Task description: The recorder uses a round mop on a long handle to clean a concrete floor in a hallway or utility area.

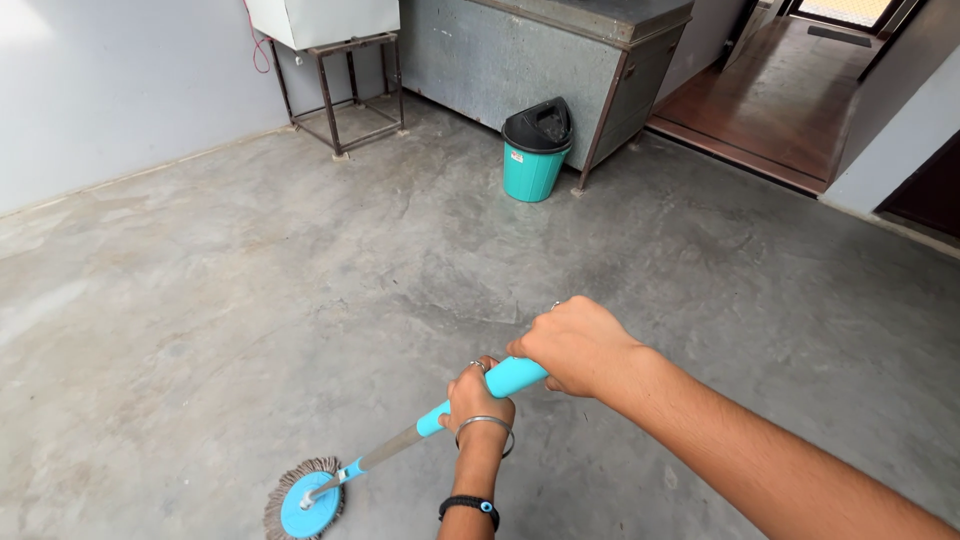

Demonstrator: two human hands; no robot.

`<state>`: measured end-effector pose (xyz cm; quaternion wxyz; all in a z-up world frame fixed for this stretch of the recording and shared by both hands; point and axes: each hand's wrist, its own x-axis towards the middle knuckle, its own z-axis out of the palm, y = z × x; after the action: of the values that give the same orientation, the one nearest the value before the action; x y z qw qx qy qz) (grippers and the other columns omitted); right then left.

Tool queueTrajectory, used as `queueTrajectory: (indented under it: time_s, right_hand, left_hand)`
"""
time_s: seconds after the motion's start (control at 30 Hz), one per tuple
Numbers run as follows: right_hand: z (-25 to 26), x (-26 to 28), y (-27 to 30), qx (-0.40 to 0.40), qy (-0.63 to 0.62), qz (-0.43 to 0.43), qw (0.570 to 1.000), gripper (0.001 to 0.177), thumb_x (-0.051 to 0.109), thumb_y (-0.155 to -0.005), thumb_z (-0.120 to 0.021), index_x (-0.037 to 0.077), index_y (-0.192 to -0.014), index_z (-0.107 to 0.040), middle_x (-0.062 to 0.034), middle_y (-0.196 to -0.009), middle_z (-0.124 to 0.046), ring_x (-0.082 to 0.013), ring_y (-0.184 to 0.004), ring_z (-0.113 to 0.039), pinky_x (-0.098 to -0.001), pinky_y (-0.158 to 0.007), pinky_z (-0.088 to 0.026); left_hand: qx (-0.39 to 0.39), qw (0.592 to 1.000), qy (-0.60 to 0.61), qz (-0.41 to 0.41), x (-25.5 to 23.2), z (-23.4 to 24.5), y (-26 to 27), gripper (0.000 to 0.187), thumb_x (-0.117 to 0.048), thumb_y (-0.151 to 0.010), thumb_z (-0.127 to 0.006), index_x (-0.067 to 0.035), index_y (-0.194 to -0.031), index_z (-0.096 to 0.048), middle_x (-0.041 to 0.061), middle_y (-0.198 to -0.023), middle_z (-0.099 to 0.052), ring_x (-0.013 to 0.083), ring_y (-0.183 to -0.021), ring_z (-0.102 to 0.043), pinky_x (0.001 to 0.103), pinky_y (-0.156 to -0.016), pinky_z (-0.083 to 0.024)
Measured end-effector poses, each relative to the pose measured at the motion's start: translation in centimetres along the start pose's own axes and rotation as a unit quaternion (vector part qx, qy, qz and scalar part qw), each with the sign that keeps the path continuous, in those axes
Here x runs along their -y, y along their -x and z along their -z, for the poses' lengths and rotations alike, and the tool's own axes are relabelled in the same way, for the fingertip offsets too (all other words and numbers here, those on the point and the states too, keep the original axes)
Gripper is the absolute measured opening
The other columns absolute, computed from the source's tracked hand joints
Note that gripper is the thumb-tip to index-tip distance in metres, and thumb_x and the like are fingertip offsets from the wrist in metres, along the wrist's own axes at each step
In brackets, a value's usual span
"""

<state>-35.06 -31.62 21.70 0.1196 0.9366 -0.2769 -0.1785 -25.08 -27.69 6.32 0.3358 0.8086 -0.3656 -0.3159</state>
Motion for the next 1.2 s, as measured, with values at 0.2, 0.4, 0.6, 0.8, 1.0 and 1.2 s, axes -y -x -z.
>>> queueTrajectory:
  time_s: [0.2, 0.4, 0.6, 0.8, 1.0, 1.2]
  right_hand:
    - [0.3, -3.4, -3.0, 0.008, 0.023, -0.012, 1.0, 0.041, 0.026, -0.076, -0.086, 0.026, -0.115, -0.073, 0.0004, -0.083, -0.075, -0.0237, -0.083, -0.072, -0.0377, -0.068, -0.054]
    - [0.5, -6.0, -5.2, -0.006, 0.025, -0.017, 1.0, 0.043, 0.024, -0.073, -0.087, 0.025, -0.114, -0.074, -0.0009, -0.082, -0.075, -0.0244, -0.082, -0.073, -0.0376, -0.068, -0.054]
    - [0.8, -7.1, -6.5, 0.0, 0.018, -0.029, 0.999, 0.044, 0.026, -0.072, -0.088, 0.025, -0.114, -0.074, -0.0021, -0.082, -0.075, -0.0249, -0.082, -0.072, -0.0377, -0.067, -0.054]
    - [-0.5, -8.9, -7.4, -0.011, 0.014, -0.028, 0.999, 0.04, 0.021, -0.075, -0.086, 0.024, -0.114, -0.075, -0.002, -0.079, -0.075, -0.0241, -0.078, -0.073, -0.0364, -0.064, -0.054]
    - [-1.9, -12.5, -8.8, -0.038, -0.006, -0.012, 0.999, 0.038, 0.021, -0.072, -0.087, 0.023, -0.108, -0.076, -0.0029, -0.079, -0.075, -0.0258, -0.079, -0.072, -0.038, -0.066, -0.053]
    - [-2.5, -16.6, -10.7, -0.009, 0.015, 0.012, 1.0, 0.033, 0.021, -0.076, -0.086, 0.02, -0.107, -0.074, -0.0031, -0.077, -0.074, -0.0255, -0.078, -0.072, -0.0373, -0.065, -0.053]
  left_hand:
    - [-0.004, 1.0, 0.003, -0.002, -1.7, -1.6, -4.8, 0.045, 0.007, -0.084, -0.065, -0.025, -0.115, -0.07, -0.002, -0.107, -0.074, 0.0244, -0.125, -0.057, 0.073, -0.112, -0.028]
    - [0.005, 1.0, 0.0, -0.014, -3.9, -1.8, -7.8, 0.046, 0.006, -0.08, -0.067, -0.026, -0.112, -0.071, -0.003, -0.105, -0.074, 0.0241, -0.122, -0.058, 0.067, -0.106, -0.038]
    - [0.007, 1.0, -0.003, -0.015, -5.4, -1.5, -9.1, 0.038, 0.005, -0.082, -0.066, -0.024, -0.105, -0.072, -0.003, -0.105, -0.074, 0.0243, -0.12, -0.059, 0.066, -0.104, -0.04]
    - [-0.007, 1.0, -0.014, -0.027, -5.9, -3.1, -10.7, 0.04, 0.006, -0.081, -0.067, -0.024, -0.106, -0.072, -0.003, -0.107, -0.074, 0.0254, -0.122, -0.058, 0.068, -0.106, -0.036]
    - [-0.024, 0.999, -0.009, -0.036, -7.5, -5.2, -13.3, 0.038, 0.004, -0.081, -0.067, -0.023, -0.106, -0.071, -0.002, -0.109, -0.073, 0.0282, -0.122, -0.056, 0.066, -0.103, -0.038]
    - [-0.022, 1.0, -0.018, -0.011, -9.4, -7.8, -17.1, 0.043, 0.006, -0.08, -0.065, -0.025, -0.11, -0.069, -0.001, -0.103, -0.075, 0.025, -0.12, -0.059, 0.057, -0.1, -0.043]
